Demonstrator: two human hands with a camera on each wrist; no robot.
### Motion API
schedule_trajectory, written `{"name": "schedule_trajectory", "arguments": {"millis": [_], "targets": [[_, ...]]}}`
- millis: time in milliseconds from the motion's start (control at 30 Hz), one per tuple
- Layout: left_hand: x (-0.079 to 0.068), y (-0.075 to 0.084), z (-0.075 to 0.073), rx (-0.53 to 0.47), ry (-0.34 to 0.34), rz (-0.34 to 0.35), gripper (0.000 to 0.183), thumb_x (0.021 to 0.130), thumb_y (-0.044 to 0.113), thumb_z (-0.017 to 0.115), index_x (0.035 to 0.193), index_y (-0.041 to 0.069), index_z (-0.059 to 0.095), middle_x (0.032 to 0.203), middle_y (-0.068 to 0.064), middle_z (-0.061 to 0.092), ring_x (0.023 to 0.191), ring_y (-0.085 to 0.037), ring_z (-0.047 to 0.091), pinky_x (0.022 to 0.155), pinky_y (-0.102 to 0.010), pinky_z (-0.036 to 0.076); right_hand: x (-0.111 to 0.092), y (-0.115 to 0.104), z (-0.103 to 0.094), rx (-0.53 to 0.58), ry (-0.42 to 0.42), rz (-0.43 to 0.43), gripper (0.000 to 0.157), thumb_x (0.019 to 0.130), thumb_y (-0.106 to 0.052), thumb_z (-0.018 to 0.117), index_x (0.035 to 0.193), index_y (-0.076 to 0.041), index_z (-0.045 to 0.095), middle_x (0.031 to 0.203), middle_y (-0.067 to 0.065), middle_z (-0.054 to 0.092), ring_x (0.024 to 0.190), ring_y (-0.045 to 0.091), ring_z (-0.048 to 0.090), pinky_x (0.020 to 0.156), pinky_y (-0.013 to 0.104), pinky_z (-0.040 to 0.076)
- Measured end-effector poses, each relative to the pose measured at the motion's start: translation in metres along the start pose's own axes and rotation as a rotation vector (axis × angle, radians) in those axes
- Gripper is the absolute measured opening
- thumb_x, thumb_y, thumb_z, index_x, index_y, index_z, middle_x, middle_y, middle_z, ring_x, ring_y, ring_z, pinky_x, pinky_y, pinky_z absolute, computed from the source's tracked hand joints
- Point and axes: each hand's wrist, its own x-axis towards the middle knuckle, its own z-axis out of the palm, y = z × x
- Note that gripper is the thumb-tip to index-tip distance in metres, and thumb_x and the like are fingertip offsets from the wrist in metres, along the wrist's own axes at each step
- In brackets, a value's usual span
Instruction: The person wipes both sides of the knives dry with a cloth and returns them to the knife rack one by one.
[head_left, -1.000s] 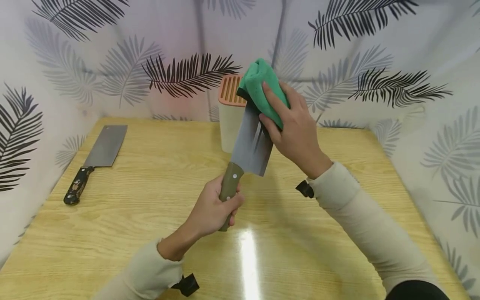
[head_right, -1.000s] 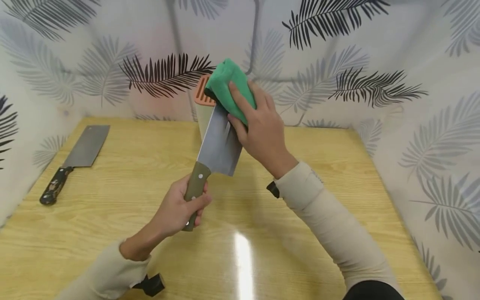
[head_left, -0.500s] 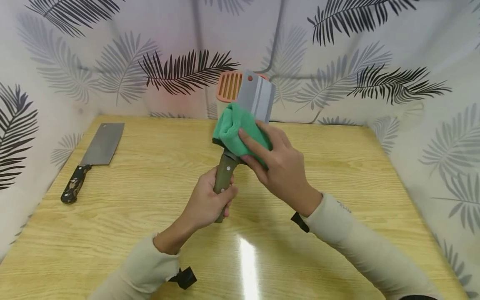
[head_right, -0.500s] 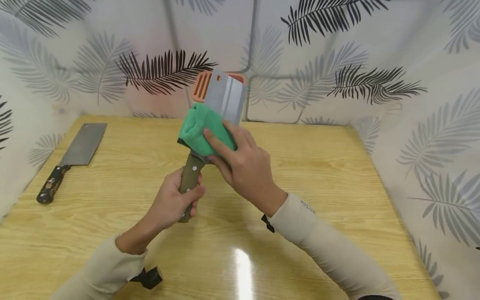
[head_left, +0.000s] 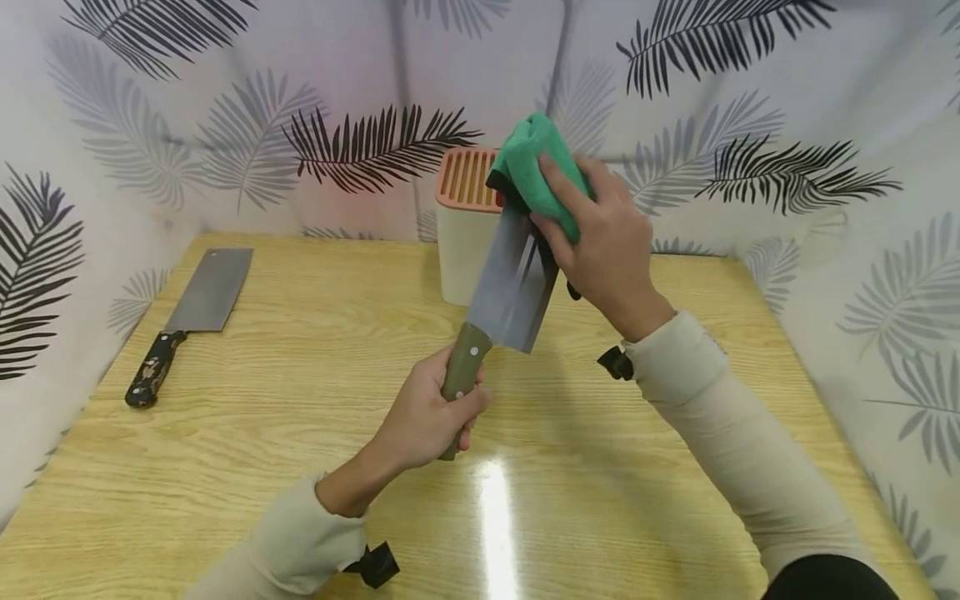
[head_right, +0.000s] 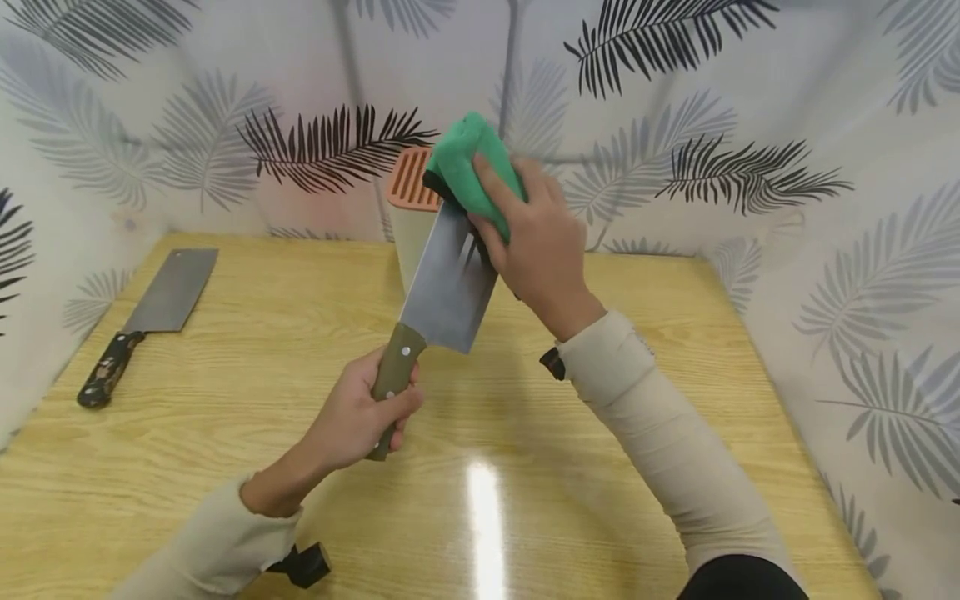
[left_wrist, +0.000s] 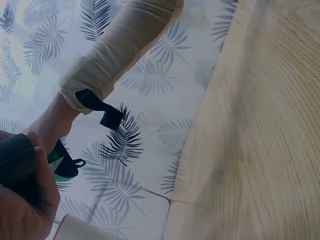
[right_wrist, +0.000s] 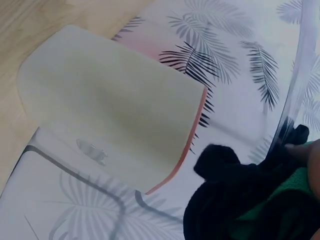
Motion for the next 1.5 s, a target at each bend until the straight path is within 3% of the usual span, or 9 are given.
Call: {"name": "schedule_trajectory", "arguments": {"millis": [267, 400, 500, 733, 900, 1033, 1133, 1300, 1500], "targets": [[0.003, -0.005, -0.003, -0.022, 0.030, -0.026, 0.015, 0.100, 0.009, 0.053, 0.099, -0.006, 0.050, 0.059, -0.001, 0.050, 0.039, -0.009, 0.053, 0.040, -0.029, 0.049, -0.019, -0.014, 0.006, -0.036, -0.101, -0.118, 0.049, 0.091, -0.018, 0.073, 0.138, -0.015, 0.061, 0.121, 0.022, 0.064, 0.079, 0.037, 0.070, 0.058, 0.048, 0.059], [0.007, -0.006, -0.006, -0.068, 0.073, -0.052, 0.051, 0.108, 0.045, 0.034, 0.099, -0.003, 0.050, 0.062, -0.002, 0.050, 0.040, -0.010, 0.052, 0.040, -0.029, 0.050, -0.029, -0.024, 0.006, 0.024, -0.183, -0.158, 0.060, 0.082, -0.014, 0.078, 0.139, -0.016, 0.061, 0.124, 0.020, 0.064, 0.069, 0.032, 0.069, 0.052, 0.044, 0.057], [0.012, -0.004, -0.009, -0.107, 0.108, -0.074, 0.082, 0.095, 0.072, 0.015, 0.100, -0.002, 0.050, 0.062, -0.001, 0.051, 0.041, -0.010, 0.050, 0.041, -0.027, 0.050, -0.037, -0.033, 0.005, 0.092, -0.206, -0.179, 0.064, 0.078, -0.012, 0.081, 0.138, -0.017, 0.061, 0.125, 0.019, 0.064, 0.074, 0.032, 0.071, 0.056, 0.044, 0.059], [0.017, 0.004, -0.020, -0.135, 0.088, 0.019, 0.093, 0.084, 0.082, 0.006, 0.098, 0.000, 0.047, 0.061, 0.001, 0.049, 0.040, -0.008, 0.050, 0.040, -0.026, 0.049, -0.052, -0.053, 0.000, 0.279, -0.141, -0.249, 0.058, 0.077, -0.010, 0.081, 0.132, -0.017, 0.064, 0.119, 0.018, 0.066, 0.076, 0.029, 0.073, 0.062, 0.042, 0.062], [0.019, 0.010, -0.025, -0.215, 0.058, 0.084, 0.093, 0.074, 0.092, 0.012, 0.088, 0.009, 0.053, 0.057, 0.007, 0.050, 0.038, -0.005, 0.049, 0.036, -0.025, 0.046, -0.061, -0.066, -0.002, 0.254, -0.026, -0.359, 0.053, 0.076, -0.013, 0.086, 0.126, -0.016, 0.068, 0.116, 0.019, 0.066, 0.085, 0.030, 0.075, 0.063, 0.040, 0.063], [0.023, 0.015, -0.029, -0.277, 0.075, 0.141, 0.087, 0.069, 0.097, 0.022, 0.079, 0.018, 0.058, 0.058, 0.012, 0.054, 0.047, -0.002, 0.052, 0.044, -0.022, 0.048, -0.073, -0.081, -0.002, 0.261, 0.001, -0.424, 0.047, 0.079, -0.016, 0.085, 0.124, -0.015, 0.070, 0.114, 0.019, 0.066, 0.091, 0.028, 0.075, 0.066, 0.035, 0.064], [0.025, 0.018, -0.031, -0.247, 0.118, 0.189, 0.087, 0.068, 0.098, 0.024, 0.077, 0.018, 0.057, 0.063, 0.012, 0.054, 0.057, -0.003, 0.054, 0.053, -0.022, 0.049, -0.081, -0.089, -0.002, 0.271, -0.014, -0.397, 0.041, 0.093, -0.031, 0.068, 0.130, -0.013, 0.067, 0.120, 0.020, 0.063, 0.097, 0.028, 0.072, 0.066, 0.036, 0.064], [0.027, 0.020, -0.027, -0.142, 0.157, 0.205, 0.103, 0.068, 0.098, 0.017, 0.087, 0.005, 0.058, 0.070, 0.010, 0.056, 0.065, -0.005, 0.057, 0.063, -0.023, 0.052, -0.085, -0.095, 0.000, 0.250, 0.005, -0.283, 0.060, 0.104, -0.054, 0.036, 0.138, -0.011, 0.060, 0.128, 0.025, 0.054, 0.107, 0.033, 0.063, 0.068, 0.043, 0.064], [0.025, 0.019, -0.018, -0.056, 0.074, 0.183, 0.116, 0.068, 0.096, 0.007, 0.089, -0.008, 0.053, 0.059, 0.000, 0.051, 0.041, -0.010, 0.051, 0.039, -0.035, 0.051, -0.073, -0.090, -0.005, 0.204, -0.009, -0.135, 0.044, 0.098, -0.027, 0.065, 0.140, -0.015, 0.059, 0.118, 0.024, 0.055, 0.098, 0.035, 0.063, 0.067, 0.048, 0.063]]}}
